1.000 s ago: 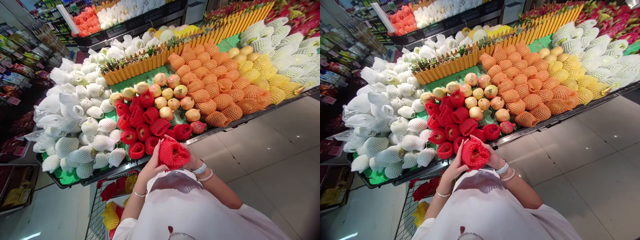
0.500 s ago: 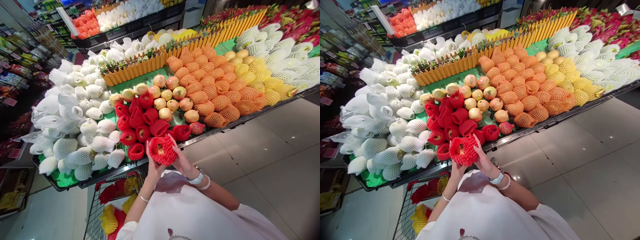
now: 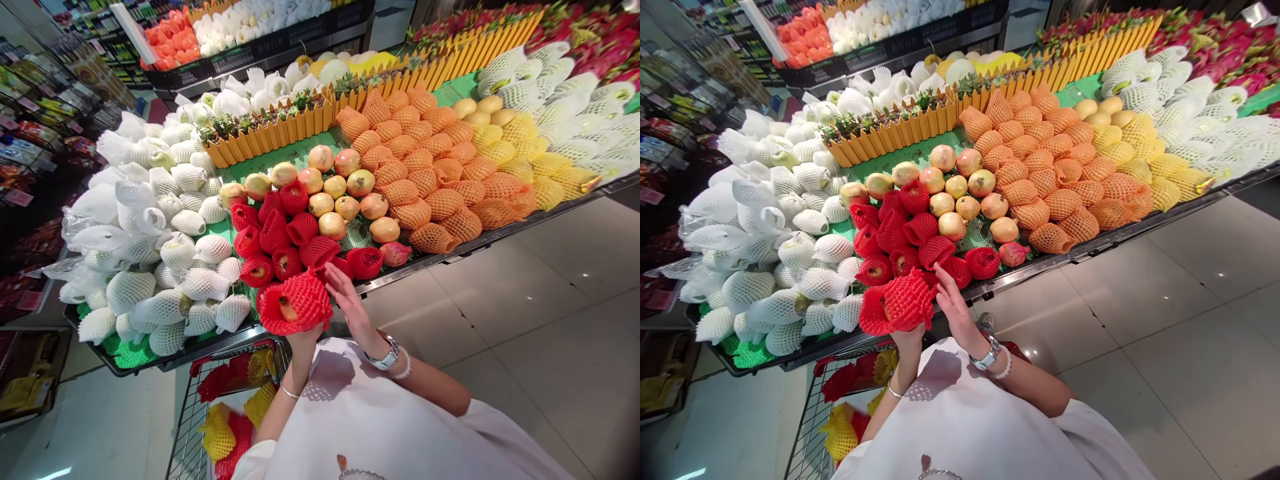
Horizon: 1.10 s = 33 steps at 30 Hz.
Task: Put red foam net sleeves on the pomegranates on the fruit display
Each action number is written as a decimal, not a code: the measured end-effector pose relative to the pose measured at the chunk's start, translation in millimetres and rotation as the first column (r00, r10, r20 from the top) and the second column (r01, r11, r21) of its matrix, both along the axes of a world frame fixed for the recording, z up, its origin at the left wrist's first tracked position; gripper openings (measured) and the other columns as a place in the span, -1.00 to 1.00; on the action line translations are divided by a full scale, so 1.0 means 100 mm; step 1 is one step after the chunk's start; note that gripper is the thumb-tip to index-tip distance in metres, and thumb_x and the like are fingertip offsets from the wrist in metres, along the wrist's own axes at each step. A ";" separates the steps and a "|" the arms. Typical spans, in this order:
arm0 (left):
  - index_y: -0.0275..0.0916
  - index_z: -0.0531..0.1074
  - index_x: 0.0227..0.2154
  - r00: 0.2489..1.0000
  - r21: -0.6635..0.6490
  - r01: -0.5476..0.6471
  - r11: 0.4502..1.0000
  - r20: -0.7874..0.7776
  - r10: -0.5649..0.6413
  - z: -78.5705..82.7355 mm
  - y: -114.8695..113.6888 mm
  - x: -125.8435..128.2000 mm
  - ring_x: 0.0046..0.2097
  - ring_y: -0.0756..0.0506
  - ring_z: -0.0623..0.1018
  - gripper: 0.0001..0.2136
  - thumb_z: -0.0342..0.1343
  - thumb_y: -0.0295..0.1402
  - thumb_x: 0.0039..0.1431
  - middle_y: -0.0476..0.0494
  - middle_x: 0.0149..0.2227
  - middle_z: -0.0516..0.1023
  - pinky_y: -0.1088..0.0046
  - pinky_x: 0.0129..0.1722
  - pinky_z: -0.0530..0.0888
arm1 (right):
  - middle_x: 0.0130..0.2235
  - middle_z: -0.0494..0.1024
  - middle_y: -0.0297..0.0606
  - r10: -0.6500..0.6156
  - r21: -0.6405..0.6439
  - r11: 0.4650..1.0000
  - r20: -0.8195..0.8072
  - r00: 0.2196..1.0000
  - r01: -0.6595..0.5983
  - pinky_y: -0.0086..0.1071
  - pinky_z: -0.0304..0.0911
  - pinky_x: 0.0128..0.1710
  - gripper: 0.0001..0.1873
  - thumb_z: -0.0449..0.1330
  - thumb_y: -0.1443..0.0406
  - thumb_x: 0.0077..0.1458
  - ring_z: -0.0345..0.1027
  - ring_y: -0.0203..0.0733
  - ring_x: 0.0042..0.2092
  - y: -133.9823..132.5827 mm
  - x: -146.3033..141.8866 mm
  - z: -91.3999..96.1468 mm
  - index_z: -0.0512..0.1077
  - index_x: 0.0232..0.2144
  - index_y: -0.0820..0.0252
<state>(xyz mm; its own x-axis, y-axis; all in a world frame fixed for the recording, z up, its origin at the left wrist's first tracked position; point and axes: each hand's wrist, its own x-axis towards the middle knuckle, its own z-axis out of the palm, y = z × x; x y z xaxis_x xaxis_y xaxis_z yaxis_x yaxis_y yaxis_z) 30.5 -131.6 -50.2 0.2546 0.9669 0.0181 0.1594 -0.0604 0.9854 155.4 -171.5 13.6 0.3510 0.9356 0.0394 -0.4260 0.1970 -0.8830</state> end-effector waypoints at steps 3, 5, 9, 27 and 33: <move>-0.23 0.30 0.01 0.992 0.050 -0.129 0.990 0.018 0.129 0.05 -0.03 -0.06 0.12 -0.47 0.47 -0.26 0.27 0.15 -0.15 -0.38 0.00 0.52 -0.27 0.12 0.38 | 0.35 0.18 -0.44 -0.088 0.234 0.972 0.467 0.880 -0.027 -0.01 -0.25 0.40 -0.47 0.19 0.22 0.19 -0.08 -0.07 0.40 0.06 0.21 0.16 0.30 0.20 -0.19; -0.21 0.31 0.03 0.988 0.051 -0.147 0.988 0.051 0.145 0.08 -0.07 -0.08 0.11 -0.42 0.48 -0.27 0.29 0.12 -0.15 -0.37 0.04 0.49 -0.18 0.14 0.39 | 0.26 0.35 -0.35 -0.010 0.256 0.938 0.691 0.723 -0.232 0.05 -0.19 0.38 -0.49 0.18 0.27 0.18 0.06 -0.03 0.35 0.10 0.32 0.23 0.34 0.18 -0.14; -0.08 0.17 0.20 0.960 -0.032 -0.114 0.993 0.254 0.119 0.12 -0.09 -0.11 0.11 -0.29 0.51 -0.28 0.10 0.18 0.04 -0.31 0.16 0.42 0.02 0.08 0.48 | 0.03 0.59 -0.23 -0.092 0.293 0.924 0.793 0.603 -0.245 0.00 0.29 0.11 -0.64 0.20 0.29 0.15 0.43 -0.02 0.05 0.05 0.39 0.08 0.51 0.01 -0.08; -0.03 -0.51 0.34 0.977 -0.018 0.172 0.985 0.133 -0.168 0.13 -0.28 0.31 0.37 -0.22 0.18 -0.12 -0.22 0.27 0.17 -0.31 0.38 0.04 0.06 0.31 0.25 | 0.28 0.27 -0.12 -0.366 -0.008 0.929 -0.157 0.917 0.369 0.03 0.16 0.26 -0.01 0.15 -0.38 -0.21 0.12 0.14 0.31 0.26 -0.18 -0.19 0.24 0.15 0.01; -0.11 -0.50 0.35 0.966 0.043 0.248 0.968 0.068 -0.250 0.02 -0.10 0.47 0.36 -0.29 0.20 0.06 -0.01 0.30 0.03 -0.43 0.33 0.15 -0.04 0.30 0.21 | 0.15 0.45 -0.22 -0.424 -0.126 0.905 -0.356 0.833 0.407 -0.05 0.17 0.26 -0.39 -0.14 -0.15 0.20 0.31 -0.02 0.20 0.31 0.23 -0.21 0.29 0.10 0.02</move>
<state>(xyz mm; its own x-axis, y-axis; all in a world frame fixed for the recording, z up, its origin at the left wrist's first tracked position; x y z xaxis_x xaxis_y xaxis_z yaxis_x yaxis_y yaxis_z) 77.7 -141.7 -47.8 0.4839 0.8717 0.0770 0.0637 -0.1229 0.9904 178.0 -140.1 -7.1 0.6879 0.6959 -0.2060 -0.6061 0.3946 -0.6906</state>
